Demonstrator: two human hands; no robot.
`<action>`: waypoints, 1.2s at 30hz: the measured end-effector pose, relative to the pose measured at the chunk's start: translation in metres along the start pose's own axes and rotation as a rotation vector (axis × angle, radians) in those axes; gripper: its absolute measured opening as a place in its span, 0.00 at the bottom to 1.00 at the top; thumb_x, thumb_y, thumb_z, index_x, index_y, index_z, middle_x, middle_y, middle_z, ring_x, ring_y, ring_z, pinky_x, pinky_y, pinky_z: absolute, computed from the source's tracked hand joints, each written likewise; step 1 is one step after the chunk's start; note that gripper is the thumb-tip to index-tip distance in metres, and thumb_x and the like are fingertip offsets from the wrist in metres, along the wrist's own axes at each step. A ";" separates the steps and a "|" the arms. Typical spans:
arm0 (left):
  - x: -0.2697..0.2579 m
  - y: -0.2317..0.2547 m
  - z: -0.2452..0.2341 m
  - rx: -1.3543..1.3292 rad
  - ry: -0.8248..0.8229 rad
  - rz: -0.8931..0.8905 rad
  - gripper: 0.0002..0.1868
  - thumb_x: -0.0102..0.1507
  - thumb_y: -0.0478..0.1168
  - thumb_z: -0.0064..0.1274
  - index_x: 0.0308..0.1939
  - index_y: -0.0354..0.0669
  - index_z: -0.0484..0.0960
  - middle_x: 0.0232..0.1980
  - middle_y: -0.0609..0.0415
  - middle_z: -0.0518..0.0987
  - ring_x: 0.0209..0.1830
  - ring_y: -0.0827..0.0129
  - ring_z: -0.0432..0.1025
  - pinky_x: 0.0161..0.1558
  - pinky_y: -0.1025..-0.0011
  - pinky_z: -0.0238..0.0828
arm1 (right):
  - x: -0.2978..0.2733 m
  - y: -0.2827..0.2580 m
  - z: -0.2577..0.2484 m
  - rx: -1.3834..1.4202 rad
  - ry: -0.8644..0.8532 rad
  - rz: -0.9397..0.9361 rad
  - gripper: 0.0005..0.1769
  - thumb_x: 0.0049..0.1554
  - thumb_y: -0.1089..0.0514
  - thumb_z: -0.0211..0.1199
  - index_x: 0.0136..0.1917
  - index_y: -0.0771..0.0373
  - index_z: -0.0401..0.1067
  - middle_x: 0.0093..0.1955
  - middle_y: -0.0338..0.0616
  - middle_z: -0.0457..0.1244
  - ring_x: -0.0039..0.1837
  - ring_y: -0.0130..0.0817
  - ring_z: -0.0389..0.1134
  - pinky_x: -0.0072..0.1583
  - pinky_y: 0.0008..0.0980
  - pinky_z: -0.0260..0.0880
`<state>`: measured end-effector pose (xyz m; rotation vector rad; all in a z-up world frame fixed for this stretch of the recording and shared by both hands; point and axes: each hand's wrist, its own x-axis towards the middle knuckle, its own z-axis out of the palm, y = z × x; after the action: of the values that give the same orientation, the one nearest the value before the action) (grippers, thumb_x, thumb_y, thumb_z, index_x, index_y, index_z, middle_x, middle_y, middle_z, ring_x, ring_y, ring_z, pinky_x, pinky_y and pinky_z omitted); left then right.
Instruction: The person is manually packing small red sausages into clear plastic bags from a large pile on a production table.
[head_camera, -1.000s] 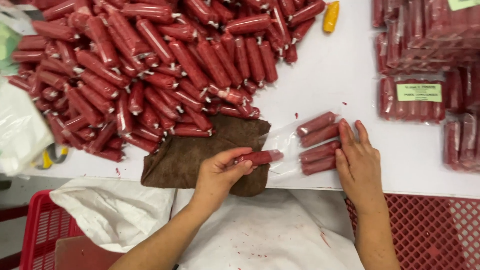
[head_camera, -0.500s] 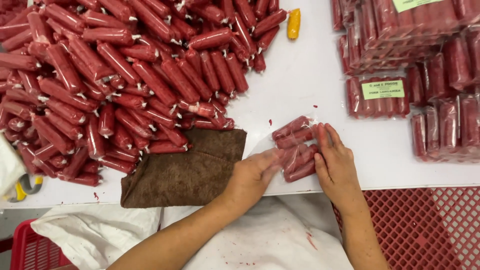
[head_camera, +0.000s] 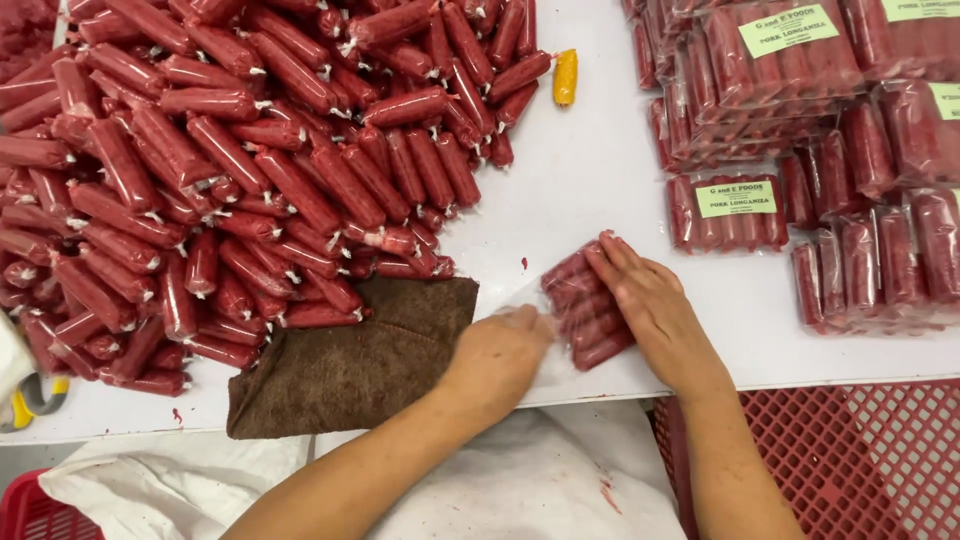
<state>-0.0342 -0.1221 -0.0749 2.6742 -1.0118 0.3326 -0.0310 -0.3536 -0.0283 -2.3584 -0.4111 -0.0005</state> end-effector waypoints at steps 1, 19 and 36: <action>0.011 0.009 0.009 0.012 0.048 0.017 0.03 0.63 0.40 0.47 0.36 0.58 0.74 0.30 0.64 0.72 0.27 0.69 0.74 0.28 0.72 0.71 | 0.002 0.006 0.003 -0.021 -0.053 -0.018 0.32 0.68 0.46 0.27 0.79 0.53 0.57 0.82 0.43 0.50 0.82 0.43 0.45 0.77 0.48 0.36; 0.005 0.003 -0.057 -0.006 -0.072 -0.153 0.33 0.57 0.62 0.58 0.56 0.46 0.73 0.42 0.52 0.73 0.40 0.57 0.71 0.30 0.60 0.71 | -0.033 -0.090 -0.003 -0.155 0.016 -0.134 0.38 0.60 0.41 0.49 0.80 0.55 0.50 0.83 0.48 0.46 0.84 0.50 0.44 0.79 0.60 0.25; -0.044 0.022 -0.001 -0.093 -0.157 0.052 0.08 0.45 0.34 0.53 0.26 0.52 0.77 0.25 0.60 0.74 0.22 0.61 0.69 0.20 0.63 0.62 | -0.013 -0.039 0.072 -0.583 0.469 -0.124 0.17 0.54 0.64 0.61 0.55 0.50 0.79 0.46 0.36 0.63 0.43 0.41 0.61 0.45 0.40 0.60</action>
<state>-0.0813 -0.1111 -0.0833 2.6262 -1.1146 0.0844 -0.0627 -0.2828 -0.0565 -2.7730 -0.3526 -0.8145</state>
